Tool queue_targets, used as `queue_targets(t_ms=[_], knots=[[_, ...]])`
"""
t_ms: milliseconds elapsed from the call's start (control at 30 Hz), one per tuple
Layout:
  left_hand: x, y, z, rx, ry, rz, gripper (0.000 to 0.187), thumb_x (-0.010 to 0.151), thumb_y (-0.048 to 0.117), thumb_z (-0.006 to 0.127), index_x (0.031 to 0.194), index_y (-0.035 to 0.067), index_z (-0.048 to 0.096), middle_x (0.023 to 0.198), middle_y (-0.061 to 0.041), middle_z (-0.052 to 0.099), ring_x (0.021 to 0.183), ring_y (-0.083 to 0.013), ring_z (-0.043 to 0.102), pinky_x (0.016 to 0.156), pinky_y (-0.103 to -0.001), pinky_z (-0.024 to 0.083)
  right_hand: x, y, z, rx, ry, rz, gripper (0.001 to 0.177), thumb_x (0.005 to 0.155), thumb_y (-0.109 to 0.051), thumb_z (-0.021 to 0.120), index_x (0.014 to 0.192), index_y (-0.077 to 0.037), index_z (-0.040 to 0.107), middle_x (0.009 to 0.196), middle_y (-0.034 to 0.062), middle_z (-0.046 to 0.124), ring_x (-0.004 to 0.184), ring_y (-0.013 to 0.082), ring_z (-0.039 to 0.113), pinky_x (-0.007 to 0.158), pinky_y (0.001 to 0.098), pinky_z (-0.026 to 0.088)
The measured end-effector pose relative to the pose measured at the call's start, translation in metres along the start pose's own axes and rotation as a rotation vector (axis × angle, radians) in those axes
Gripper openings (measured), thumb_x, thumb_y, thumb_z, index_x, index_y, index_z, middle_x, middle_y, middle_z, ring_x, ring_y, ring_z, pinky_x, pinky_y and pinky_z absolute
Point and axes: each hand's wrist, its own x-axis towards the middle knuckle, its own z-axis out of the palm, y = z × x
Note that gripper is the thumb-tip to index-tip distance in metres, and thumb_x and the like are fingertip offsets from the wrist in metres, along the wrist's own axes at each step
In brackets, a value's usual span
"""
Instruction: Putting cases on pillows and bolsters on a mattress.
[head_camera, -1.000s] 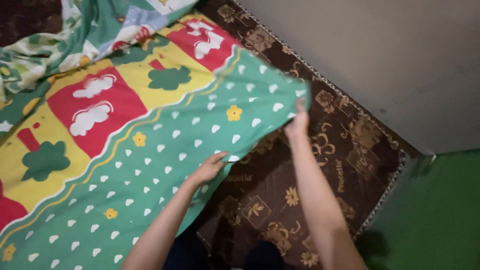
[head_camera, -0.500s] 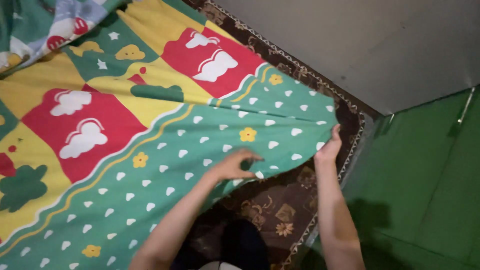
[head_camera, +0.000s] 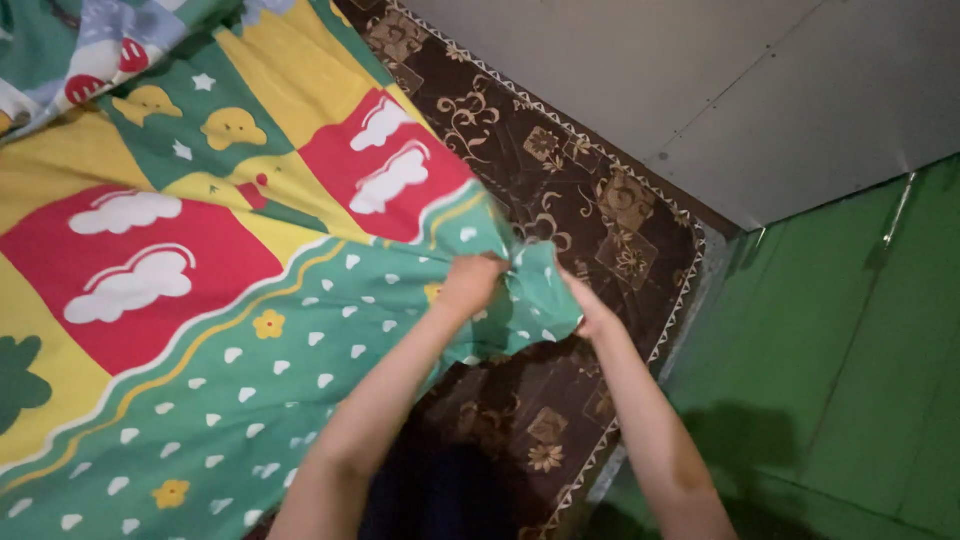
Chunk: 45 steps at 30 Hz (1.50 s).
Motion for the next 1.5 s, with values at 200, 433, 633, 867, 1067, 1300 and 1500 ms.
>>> queue_targets(t_ms=[200, 433, 633, 867, 1067, 1300, 1500], knots=[[-0.028, 0.011, -0.006, -0.346, 0.254, 0.121, 0.035, 0.081, 0.0, 0.062, 0.113, 0.01, 0.074, 0.109, -0.02, 0.073, 0.094, -0.0433, 0.069, 0.082, -0.05, 0.055, 0.034, 0.033, -0.003, -0.23, 0.089, 0.181, 0.087, 0.084, -0.083, 0.02, 0.14, -0.026, 0.053, 0.126, 0.0096, 0.066, 0.105, 0.0211, 0.07, 0.089, 0.0454, 0.06], [-0.034, -0.013, 0.009, -0.462, 0.028, 0.382, 0.042, 0.08, 0.0, 0.066, 0.121, 0.007, 0.068, 0.12, -0.02, 0.07, 0.107, -0.0415, 0.067, 0.095, -0.047, 0.054, 0.023, 0.017, 0.012, -0.19, 0.045, 0.137, 0.065, 0.091, -0.058, 0.062, 0.126, -0.004, 0.069, 0.112, 0.0138, 0.073, 0.098, 0.0282, 0.068, 0.087, 0.0438, 0.057], [-0.042, -0.037, 0.02, -0.339, -0.228, 0.372, 0.048, 0.089, 0.015, 0.072, 0.135, 0.013, 0.061, 0.144, -0.017, 0.055, 0.129, -0.0397, 0.054, 0.11, -0.05, 0.042, 0.02, 0.024, -0.033, -0.779, 0.392, -0.346, 0.043, 0.091, -0.027, 0.073, 0.131, -0.016, 0.062, 0.125, 0.0082, 0.068, 0.114, 0.0269, 0.067, 0.096, 0.0428, 0.055], [-0.024, -0.066, 0.044, -0.21, -0.111, 0.174, 0.055, 0.091, 0.024, 0.072, 0.142, 0.017, 0.053, 0.144, -0.016, 0.056, 0.131, -0.0385, 0.055, 0.106, -0.054, 0.046, 0.013, 0.052, -0.037, -0.915, 0.015, -0.49, 0.038, 0.095, -0.033, 0.075, 0.126, -0.013, 0.067, 0.123, 0.009, 0.07, 0.118, 0.0241, 0.065, 0.102, 0.0431, 0.055], [0.002, -0.079, 0.123, -0.223, -0.089, 0.09, 0.076, 0.085, 0.023, 0.07, 0.154, 0.012, 0.039, 0.139, -0.023, 0.06, 0.125, -0.0421, 0.059, 0.1, -0.052, 0.049, 0.047, 0.086, -0.08, -0.495, 0.239, -0.21, 0.036, 0.099, -0.039, 0.059, 0.129, -0.02, 0.064, 0.118, -0.0008, 0.074, 0.1, 0.0131, 0.073, 0.081, 0.0337, 0.058], [0.003, -0.045, 0.162, -0.286, -0.294, -0.144, 0.073, 0.089, 0.055, 0.068, 0.14, 0.006, 0.052, 0.121, -0.024, 0.069, 0.109, -0.042, 0.068, 0.095, -0.049, 0.054, 0.149, 0.174, -0.231, -0.397, 0.838, -0.23, 0.04, 0.099, -0.032, 0.073, 0.13, -0.011, 0.06, 0.104, 0.0117, 0.076, 0.076, 0.0201, 0.071, 0.061, 0.0342, 0.055], [0.016, -0.015, 0.158, -0.112, -0.511, -0.357, 0.088, 0.086, 0.081, 0.053, 0.126, 0.005, 0.069, 0.118, -0.023, 0.073, 0.112, -0.0369, 0.07, 0.099, -0.045, 0.054, 0.14, 0.141, -0.186, -0.13, 0.382, 0.096, 0.053, 0.096, -0.052, 0.05, 0.144, -0.033, 0.041, 0.101, 0.0023, 0.08, 0.076, 0.0157, 0.072, 0.069, 0.0357, 0.056]])
